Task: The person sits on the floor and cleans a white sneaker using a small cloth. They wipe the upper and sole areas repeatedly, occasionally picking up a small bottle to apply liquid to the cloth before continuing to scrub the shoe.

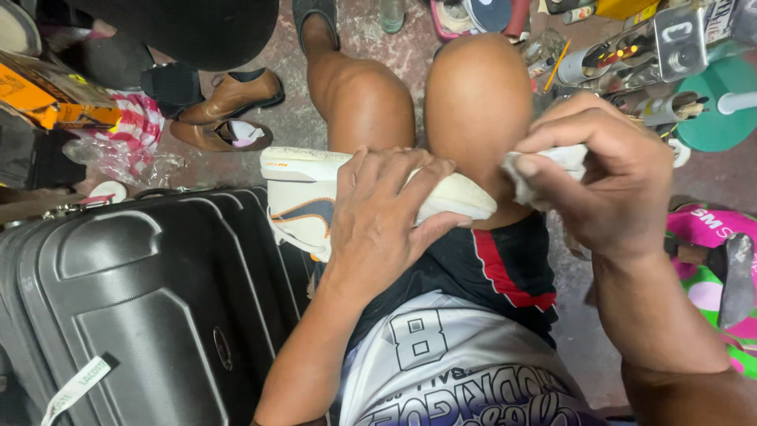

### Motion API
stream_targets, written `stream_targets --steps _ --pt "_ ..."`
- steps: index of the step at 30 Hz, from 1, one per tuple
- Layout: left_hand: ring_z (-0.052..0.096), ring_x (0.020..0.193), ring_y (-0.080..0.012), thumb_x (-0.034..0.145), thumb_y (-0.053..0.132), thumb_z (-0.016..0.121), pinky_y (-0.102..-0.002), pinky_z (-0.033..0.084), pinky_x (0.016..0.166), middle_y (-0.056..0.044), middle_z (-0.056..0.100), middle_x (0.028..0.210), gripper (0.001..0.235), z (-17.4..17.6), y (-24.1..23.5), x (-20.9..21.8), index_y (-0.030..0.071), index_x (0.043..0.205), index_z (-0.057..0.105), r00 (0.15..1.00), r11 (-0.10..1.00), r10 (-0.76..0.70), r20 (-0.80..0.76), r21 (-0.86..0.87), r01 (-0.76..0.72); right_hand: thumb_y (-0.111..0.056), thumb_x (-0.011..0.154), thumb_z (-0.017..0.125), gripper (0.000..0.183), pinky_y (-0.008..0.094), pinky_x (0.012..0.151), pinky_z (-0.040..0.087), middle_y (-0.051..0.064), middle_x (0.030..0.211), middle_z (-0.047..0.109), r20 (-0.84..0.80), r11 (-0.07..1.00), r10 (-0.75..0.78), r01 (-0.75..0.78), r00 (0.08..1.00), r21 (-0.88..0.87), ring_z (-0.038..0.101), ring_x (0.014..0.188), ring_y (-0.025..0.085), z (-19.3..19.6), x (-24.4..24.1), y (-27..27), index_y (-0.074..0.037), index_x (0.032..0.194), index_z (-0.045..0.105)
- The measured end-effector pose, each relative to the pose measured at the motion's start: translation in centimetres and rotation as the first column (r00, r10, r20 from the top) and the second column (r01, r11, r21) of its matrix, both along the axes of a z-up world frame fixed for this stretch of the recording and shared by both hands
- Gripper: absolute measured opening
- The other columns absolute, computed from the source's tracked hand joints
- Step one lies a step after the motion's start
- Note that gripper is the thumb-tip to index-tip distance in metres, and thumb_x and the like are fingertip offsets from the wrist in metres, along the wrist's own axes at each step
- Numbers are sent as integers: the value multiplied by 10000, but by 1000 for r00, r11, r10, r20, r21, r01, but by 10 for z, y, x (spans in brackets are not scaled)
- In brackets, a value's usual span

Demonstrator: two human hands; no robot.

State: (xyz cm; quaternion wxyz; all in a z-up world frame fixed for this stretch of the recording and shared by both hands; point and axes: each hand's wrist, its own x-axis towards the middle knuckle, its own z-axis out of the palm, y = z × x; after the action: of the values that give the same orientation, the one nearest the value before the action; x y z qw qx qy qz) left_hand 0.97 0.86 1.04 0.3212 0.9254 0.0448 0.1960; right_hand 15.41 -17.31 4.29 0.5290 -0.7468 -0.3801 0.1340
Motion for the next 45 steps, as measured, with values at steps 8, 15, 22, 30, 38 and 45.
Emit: stream_targets --steps 8,15,22,30,38,45 --pt "609 1104 -279 857 404 808 -407 427 922 -65 668 1169 509 12 5 19 122 1265 693 998 999 -11 -58 -49 8 -52 908 789 158 289 687 531 80 996 701 183 995 13 5 983 -99 696 839 153 -27 -5 -27 -47 1049 718" --pt "614 1145 -281 875 375 805 -400 434 952 -59 677 1199 476 13 2 30 112 1254 686 996 997 -46 -74 -63 42 -69 869 800 212 378 789 541 67 1027 660 440 986 100 -31 892 -163 680 947 263 -36 3 -13 -94 1048 690" --pt "618 1159 -271 873 371 802 -396 432 955 -49 684 1220 483 12 1 34 110 1258 674 995 998 -49 -84 -46 45 -79 843 830 238 381 754 534 55 1009 655 516 979 172 -89 839 -182 661 904 259 -36 9 -11 -94 1041 697" --pt "624 1143 -259 879 363 805 -388 432 942 -39 687 1203 462 16 4 37 113 1245 677 992 997 -63 -110 -53 57 -76 836 838 248 380 770 534 58 1007 653 497 991 112 -57 861 -124 665 903 268 -45 8 -19 -97 1038 696" --pt "624 1142 -251 880 349 809 -383 431 928 -29 687 1202 454 16 4 36 116 1246 674 994 997 -51 -94 -58 45 -67 848 830 249 381 770 538 56 1011 657 491 984 150 -81 858 -158 674 906 268 -33 11 -14 -96 1057 698" --pt "620 1126 -255 875 348 808 -384 429 926 -31 684 1206 467 17 4 35 121 1261 676 993 997 -66 -100 -33 63 -60 857 835 226 374 772 550 66 1009 668 500 989 142 -106 854 -100 677 921 255 -33 12 1 -82 1042 708"
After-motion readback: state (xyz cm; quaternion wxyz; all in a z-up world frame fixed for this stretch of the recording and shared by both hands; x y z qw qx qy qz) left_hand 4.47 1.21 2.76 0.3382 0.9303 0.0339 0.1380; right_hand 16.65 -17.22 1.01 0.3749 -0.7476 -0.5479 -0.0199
